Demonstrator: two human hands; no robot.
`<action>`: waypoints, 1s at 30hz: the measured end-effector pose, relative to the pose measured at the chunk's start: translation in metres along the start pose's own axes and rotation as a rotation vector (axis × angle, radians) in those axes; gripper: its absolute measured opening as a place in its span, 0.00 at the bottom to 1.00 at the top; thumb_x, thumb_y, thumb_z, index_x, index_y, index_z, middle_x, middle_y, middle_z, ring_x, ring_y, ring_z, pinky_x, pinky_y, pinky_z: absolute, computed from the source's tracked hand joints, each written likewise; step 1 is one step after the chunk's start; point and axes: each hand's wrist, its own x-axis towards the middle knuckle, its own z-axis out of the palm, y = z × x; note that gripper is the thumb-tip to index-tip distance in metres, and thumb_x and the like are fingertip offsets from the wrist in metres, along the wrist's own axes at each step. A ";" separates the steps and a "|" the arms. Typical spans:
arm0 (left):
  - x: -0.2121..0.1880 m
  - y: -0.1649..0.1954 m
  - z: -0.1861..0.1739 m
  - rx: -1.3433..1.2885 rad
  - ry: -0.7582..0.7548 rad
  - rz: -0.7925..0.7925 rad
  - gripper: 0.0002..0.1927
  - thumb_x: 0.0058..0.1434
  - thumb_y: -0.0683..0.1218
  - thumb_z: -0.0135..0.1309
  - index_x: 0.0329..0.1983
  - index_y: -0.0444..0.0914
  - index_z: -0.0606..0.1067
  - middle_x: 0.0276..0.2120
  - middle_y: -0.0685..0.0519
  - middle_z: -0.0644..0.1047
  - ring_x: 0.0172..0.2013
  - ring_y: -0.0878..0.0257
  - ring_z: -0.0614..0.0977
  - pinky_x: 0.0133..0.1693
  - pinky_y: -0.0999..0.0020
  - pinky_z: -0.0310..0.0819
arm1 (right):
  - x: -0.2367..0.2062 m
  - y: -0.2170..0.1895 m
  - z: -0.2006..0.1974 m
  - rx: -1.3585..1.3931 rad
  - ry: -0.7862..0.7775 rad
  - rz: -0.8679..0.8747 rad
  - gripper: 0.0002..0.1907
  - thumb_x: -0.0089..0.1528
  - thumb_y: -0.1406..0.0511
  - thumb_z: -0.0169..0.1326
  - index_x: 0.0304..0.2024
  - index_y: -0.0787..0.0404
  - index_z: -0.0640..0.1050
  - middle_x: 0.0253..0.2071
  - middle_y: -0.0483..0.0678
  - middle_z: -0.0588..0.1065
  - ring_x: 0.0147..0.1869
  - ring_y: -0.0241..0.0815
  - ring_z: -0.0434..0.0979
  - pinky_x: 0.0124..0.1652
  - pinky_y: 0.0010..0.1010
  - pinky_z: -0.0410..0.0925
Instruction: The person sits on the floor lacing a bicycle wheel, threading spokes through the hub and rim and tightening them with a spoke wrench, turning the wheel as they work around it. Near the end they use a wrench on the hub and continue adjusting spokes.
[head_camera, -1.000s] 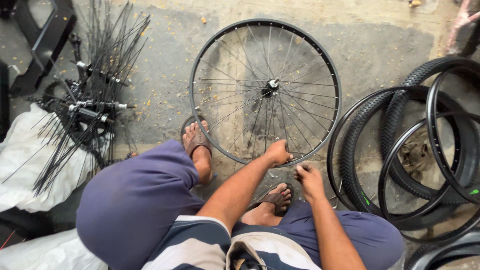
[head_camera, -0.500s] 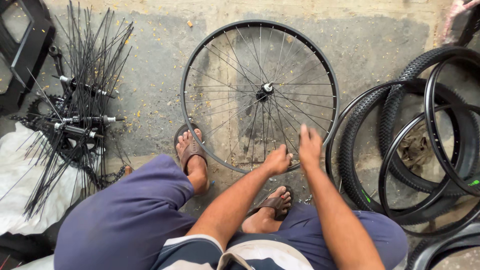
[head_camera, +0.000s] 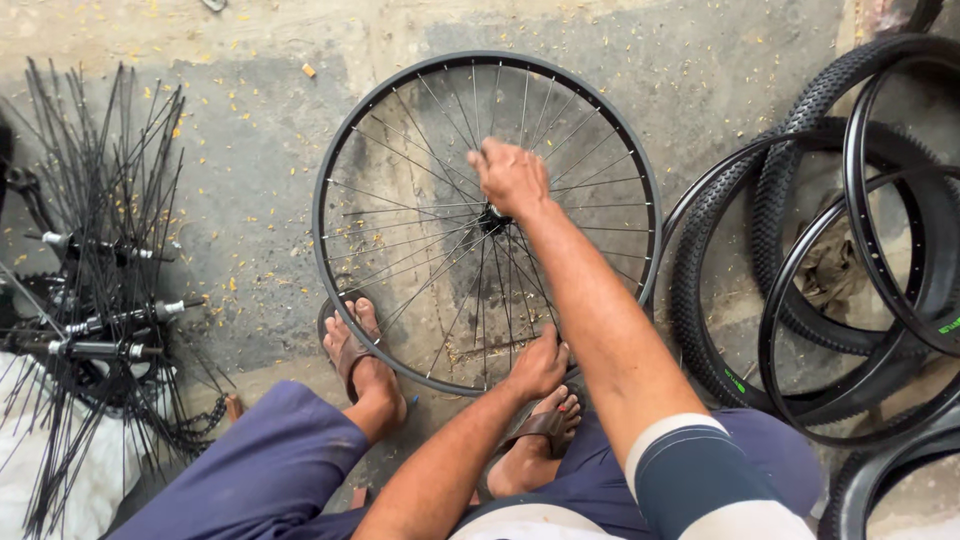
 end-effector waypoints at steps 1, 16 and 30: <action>0.000 0.000 0.001 -0.005 -0.002 -0.027 0.20 0.70 0.52 0.43 0.50 0.30 0.61 0.44 0.26 0.77 0.49 0.31 0.77 0.52 0.40 0.67 | -0.001 0.003 0.005 0.009 -0.004 0.002 0.20 0.70 0.48 0.45 0.40 0.56 0.75 0.38 0.57 0.79 0.43 0.62 0.79 0.42 0.54 0.68; -0.010 -0.005 -0.006 -0.057 0.046 -0.069 0.18 0.65 0.47 0.49 0.49 0.30 0.62 0.42 0.29 0.77 0.47 0.31 0.77 0.49 0.41 0.70 | -0.015 0.007 0.032 -0.014 -0.117 -0.023 0.21 0.70 0.48 0.45 0.42 0.58 0.75 0.38 0.59 0.79 0.44 0.63 0.79 0.43 0.56 0.68; -0.019 -0.024 0.025 -0.048 0.061 0.048 0.27 0.61 0.48 0.55 0.55 0.29 0.59 0.47 0.25 0.75 0.50 0.28 0.75 0.51 0.40 0.69 | -0.047 0.009 0.054 0.077 -0.071 -0.042 0.18 0.67 0.51 0.49 0.41 0.58 0.75 0.39 0.59 0.79 0.45 0.67 0.77 0.43 0.57 0.68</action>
